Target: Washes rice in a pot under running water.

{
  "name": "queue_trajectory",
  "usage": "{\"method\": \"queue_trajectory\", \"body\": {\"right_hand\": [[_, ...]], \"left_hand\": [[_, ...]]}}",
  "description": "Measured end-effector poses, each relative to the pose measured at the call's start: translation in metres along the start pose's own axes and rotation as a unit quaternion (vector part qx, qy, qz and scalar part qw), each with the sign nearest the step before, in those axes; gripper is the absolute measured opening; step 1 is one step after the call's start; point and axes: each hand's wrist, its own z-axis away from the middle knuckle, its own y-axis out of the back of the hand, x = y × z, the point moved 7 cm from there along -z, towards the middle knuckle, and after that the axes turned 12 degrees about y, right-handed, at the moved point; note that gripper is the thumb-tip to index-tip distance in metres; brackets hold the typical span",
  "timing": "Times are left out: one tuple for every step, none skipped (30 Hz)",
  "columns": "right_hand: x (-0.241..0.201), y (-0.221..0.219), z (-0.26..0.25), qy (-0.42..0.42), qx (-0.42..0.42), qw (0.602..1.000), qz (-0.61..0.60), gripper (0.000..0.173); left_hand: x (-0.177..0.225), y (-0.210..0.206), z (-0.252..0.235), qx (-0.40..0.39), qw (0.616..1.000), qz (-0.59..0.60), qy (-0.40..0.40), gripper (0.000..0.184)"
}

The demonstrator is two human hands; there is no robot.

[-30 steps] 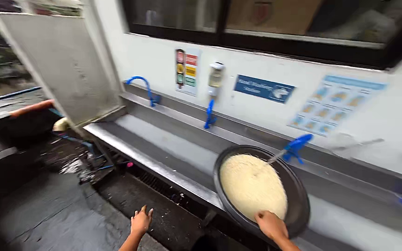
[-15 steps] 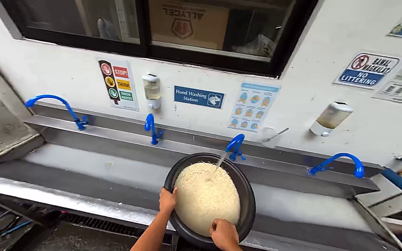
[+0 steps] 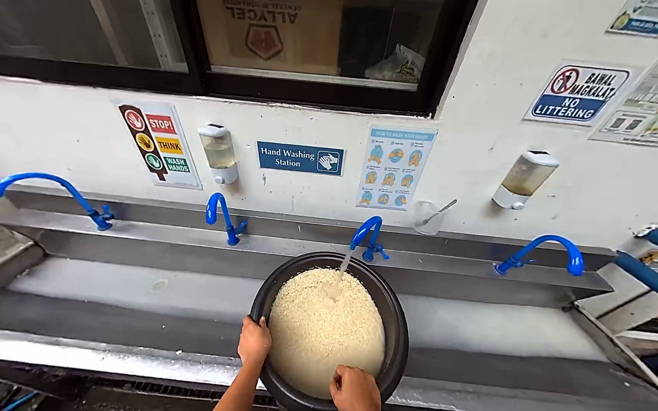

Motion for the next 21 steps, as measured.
{"method": "queue_trajectory", "body": {"right_hand": [[-0.001, 0.001, 0.002, -0.001, 0.003, 1.0, -0.002, 0.038], [-0.003, 0.002, 0.003, 0.002, 0.011, 1.0, -0.005, 0.038], [-0.004, 0.003, 0.002, 0.009, 0.028, 1.0, -0.008, 0.037], [-0.004, 0.003, 0.0, 0.022, 0.049, 0.998, -0.012, 0.036], [-0.002, 0.002, -0.002, 0.037, 0.072, 0.996, -0.023, 0.035], [0.001, -0.001, -0.004, 0.052, 0.087, 0.994, -0.047, 0.033], [0.003, -0.002, -0.006, 0.065, 0.086, 0.991, -0.085, 0.035], [0.005, -0.001, -0.009, 0.073, 0.077, 0.984, -0.142, 0.047], [0.01, 0.003, -0.013, 0.08, 0.088, 0.97, -0.211, 0.057], [0.015, 0.015, -0.013, 0.085, 0.121, 0.952, -0.268, 0.06], [0.019, 0.038, -0.007, 0.081, 0.155, 0.946, -0.271, 0.059], [0.021, 0.069, 0.004, 0.078, 0.187, 0.95, -0.239, 0.057], [0.022, 0.108, 0.019, 0.085, 0.234, 0.947, -0.205, 0.053], [0.019, 0.152, 0.04, 0.108, 0.302, 0.929, -0.186, 0.048], [0.012, 0.199, 0.07, 0.141, 0.386, 0.894, -0.176, 0.041], [-0.001, 0.246, 0.108, 0.178, 0.466, 0.851, -0.166, 0.036], [-0.015, 0.289, 0.151, 0.221, 0.538, 0.8, -0.147, 0.034], [-0.029, 0.323, 0.197, 0.267, 0.594, 0.748, -0.128, 0.032], [-0.04, 0.348, 0.244, 0.318, 0.626, 0.704, -0.105, 0.03], [-0.043, 0.363, 0.29, 0.372, 0.642, 0.667, -0.076, 0.029], [-0.031, 0.366, 0.334, 0.414, 0.654, 0.631, -0.057, 0.025]], "left_hand": [[-0.001, 0.001, 0.001, 0.002, 1.0, -0.003, 0.0, 0.052], [-0.001, 0.002, 0.001, 0.006, 1.0, -0.005, -0.002, 0.052], [-0.001, 0.003, 0.0, 0.01, 1.0, -0.008, -0.005, 0.052], [0.0, 0.002, -0.003, 0.012, 1.0, -0.014, -0.012, 0.053], [0.001, 0.0, -0.006, 0.008, 0.999, -0.018, -0.025, 0.054], [0.001, -0.003, -0.011, -0.006, 0.999, -0.014, -0.045, 0.059], [-0.001, -0.006, -0.018, -0.032, 0.997, 0.008, -0.07, 0.065], [-0.005, -0.006, -0.025, -0.075, 0.992, 0.046, -0.094, 0.072], [-0.011, -0.004, -0.032, -0.124, 0.984, 0.07, -0.108, 0.08], [-0.013, 0.006, -0.036, -0.143, 0.982, 0.049, -0.114, 0.085], [-0.011, 0.026, -0.034, -0.13, 0.983, 0.007, -0.132, 0.086], [-0.002, 0.053, -0.029, -0.091, 0.981, -0.023, -0.17, 0.083], [0.012, 0.087, -0.02, -0.041, 0.972, -0.022, -0.229, 0.076], [0.03, 0.125, -0.005, 0.007, 0.954, 0.006, -0.299, 0.066], [0.05, 0.169, 0.017, 0.048, 0.926, 0.053, -0.372, 0.057], [0.069, 0.215, 0.044, 0.079, 0.889, 0.11, -0.437, 0.049], [0.082, 0.261, 0.073, 0.108, 0.847, 0.165, -0.493, 0.046], [0.087, 0.307, 0.098, 0.125, 0.812, 0.196, -0.535, 0.045], [0.084, 0.352, 0.118, 0.144, 0.779, 0.2, -0.577, 0.045], [0.073, 0.394, 0.13, 0.167, 0.733, 0.208, -0.625, 0.039], [0.061, 0.436, 0.147, 0.185, 0.673, 0.247, -0.672, 0.027]]}}
